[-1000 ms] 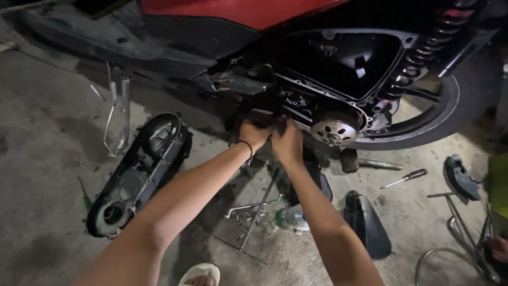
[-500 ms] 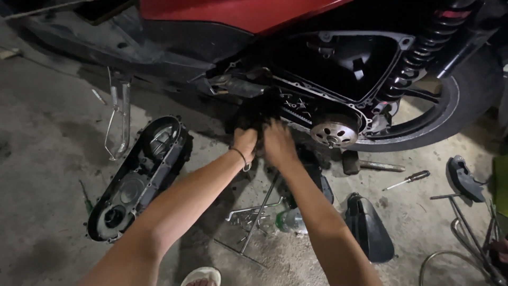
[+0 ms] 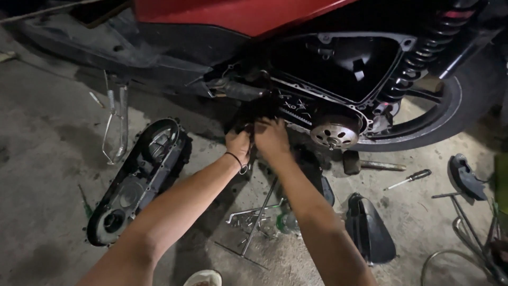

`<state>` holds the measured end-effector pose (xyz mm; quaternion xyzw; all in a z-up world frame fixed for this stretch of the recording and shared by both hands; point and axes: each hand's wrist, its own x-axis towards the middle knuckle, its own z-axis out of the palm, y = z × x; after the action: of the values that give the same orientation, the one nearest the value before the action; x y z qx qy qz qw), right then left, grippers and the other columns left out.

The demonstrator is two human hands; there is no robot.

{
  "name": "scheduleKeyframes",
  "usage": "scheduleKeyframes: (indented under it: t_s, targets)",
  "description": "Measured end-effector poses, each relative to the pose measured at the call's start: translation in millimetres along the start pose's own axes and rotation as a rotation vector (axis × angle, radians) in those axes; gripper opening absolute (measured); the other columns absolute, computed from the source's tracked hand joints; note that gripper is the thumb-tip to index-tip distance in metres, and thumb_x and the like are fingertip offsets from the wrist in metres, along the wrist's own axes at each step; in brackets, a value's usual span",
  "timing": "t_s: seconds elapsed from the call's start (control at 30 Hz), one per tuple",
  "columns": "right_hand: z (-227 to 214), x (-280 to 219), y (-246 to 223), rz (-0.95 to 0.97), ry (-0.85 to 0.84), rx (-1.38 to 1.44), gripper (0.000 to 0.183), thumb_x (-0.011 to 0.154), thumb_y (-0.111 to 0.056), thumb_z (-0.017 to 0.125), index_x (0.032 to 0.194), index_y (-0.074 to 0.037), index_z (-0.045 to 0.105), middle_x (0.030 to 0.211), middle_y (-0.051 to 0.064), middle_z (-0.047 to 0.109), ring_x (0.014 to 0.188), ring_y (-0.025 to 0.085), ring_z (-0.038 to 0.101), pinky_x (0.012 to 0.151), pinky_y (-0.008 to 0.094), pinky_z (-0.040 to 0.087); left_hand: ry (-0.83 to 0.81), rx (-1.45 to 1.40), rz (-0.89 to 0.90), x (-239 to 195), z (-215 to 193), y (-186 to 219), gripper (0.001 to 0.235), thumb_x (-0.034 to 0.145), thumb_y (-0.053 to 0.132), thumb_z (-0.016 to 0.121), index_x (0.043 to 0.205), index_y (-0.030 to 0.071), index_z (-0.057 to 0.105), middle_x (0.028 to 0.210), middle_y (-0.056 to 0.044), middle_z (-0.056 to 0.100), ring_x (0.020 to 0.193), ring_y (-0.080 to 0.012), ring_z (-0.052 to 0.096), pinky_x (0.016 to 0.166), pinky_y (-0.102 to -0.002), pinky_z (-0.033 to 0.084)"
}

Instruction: The person works on the exposed engine area of a red motorcycle, using a dark cloth to wipe and clean a circular metal component. The hands repeatedly rub the surface of the part while holding it in place within the engine casing.

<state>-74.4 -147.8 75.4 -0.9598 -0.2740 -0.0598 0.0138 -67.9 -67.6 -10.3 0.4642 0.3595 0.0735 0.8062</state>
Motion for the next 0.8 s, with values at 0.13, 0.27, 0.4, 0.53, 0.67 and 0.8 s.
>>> scheduleKeyframes:
  t_s: [0.13, 0.27, 0.4, 0.53, 0.67, 0.8]
  targets:
    - [-23.6, -7.6, -10.6, 0.147, -0.025, -0.077, 0.036, 0.095, -0.017, 0.043, 0.109, -0.007, 0.075, 0.111, 0.014, 0.073, 0.115, 0.035, 0.064, 0.107, 0.053, 0.036, -0.026, 0.044, -0.039, -9.2, 14.2, -14.5, 0.035, 0.08, 0.011, 0.069, 0.112, -0.003, 0.07, 0.084, -0.017, 0.066, 0.068, -0.0265, 0.061, 0.058, -0.037, 0.046]
    - [1.5, -19.8, 19.7, 0.209, 0.014, -0.253, 0.033, 0.095, -0.009, 0.044, 0.113, 0.002, 0.071, 0.112, 0.024, 0.07, 0.12, 0.043, 0.059, 0.099, 0.057, 0.039, -0.069, 0.096, -0.069, -18.3, 33.0, -20.8, 0.046, 0.077, 0.017, 0.077, 0.118, -0.003, 0.071, 0.105, -0.021, 0.074, 0.097, -0.0329, 0.07, 0.078, -0.047, 0.055]
    - [16.1, -30.3, 37.2, 0.31, -0.144, -0.277, 0.038, 0.099, -0.01, 0.037, 0.125, 0.004, 0.06, 0.117, 0.02, 0.063, 0.117, 0.041, 0.056, 0.094, 0.051, 0.045, -0.156, 0.187, -0.051, -48.3, 43.5, -9.2, 0.056, 0.075, 0.028, 0.084, 0.12, -0.002, 0.071, 0.113, -0.023, 0.072, 0.104, -0.0346, 0.072, 0.076, -0.046, 0.059]
    - [31.7, -40.9, 52.6, 0.249, -0.007, -0.387, 0.034, 0.098, -0.012, 0.043, 0.121, 0.006, 0.062, 0.109, 0.017, 0.061, 0.102, 0.034, 0.061, 0.084, 0.042, 0.05, -0.201, 0.165, -0.096, -43.9, 46.8, -24.5, 0.044, 0.082, 0.026, 0.076, 0.108, -0.008, 0.072, 0.095, -0.024, 0.072, 0.082, -0.0331, 0.072, 0.06, -0.046, 0.057]
    - [17.5, -44.2, 62.8, 0.036, 0.25, -0.484, 0.021, 0.095, -0.01, 0.053, 0.104, 0.0, 0.069, 0.095, 0.014, 0.065, 0.089, 0.024, 0.066, 0.071, 0.029, 0.054, -0.23, -0.093, -0.11, -65.0, 46.8, 5.0, 0.049, 0.08, 0.009, 0.08, 0.12, -0.014, 0.064, 0.107, -0.028, 0.066, 0.09, -0.033, 0.068, 0.073, -0.045, 0.061]
    - [15.7, -51.4, 60.2, -0.018, 0.407, -0.627, 0.024, 0.096, -0.019, 0.057, 0.115, -0.014, 0.071, 0.111, 0.01, 0.07, 0.094, 0.012, 0.07, 0.077, 0.018, 0.054, -0.103, -0.032, -0.044, -20.6, 43.4, -22.0, 0.039, 0.079, 0.013, 0.082, 0.111, -0.006, 0.071, 0.097, -0.023, 0.072, 0.073, -0.032, 0.074, 0.056, -0.04, 0.06]
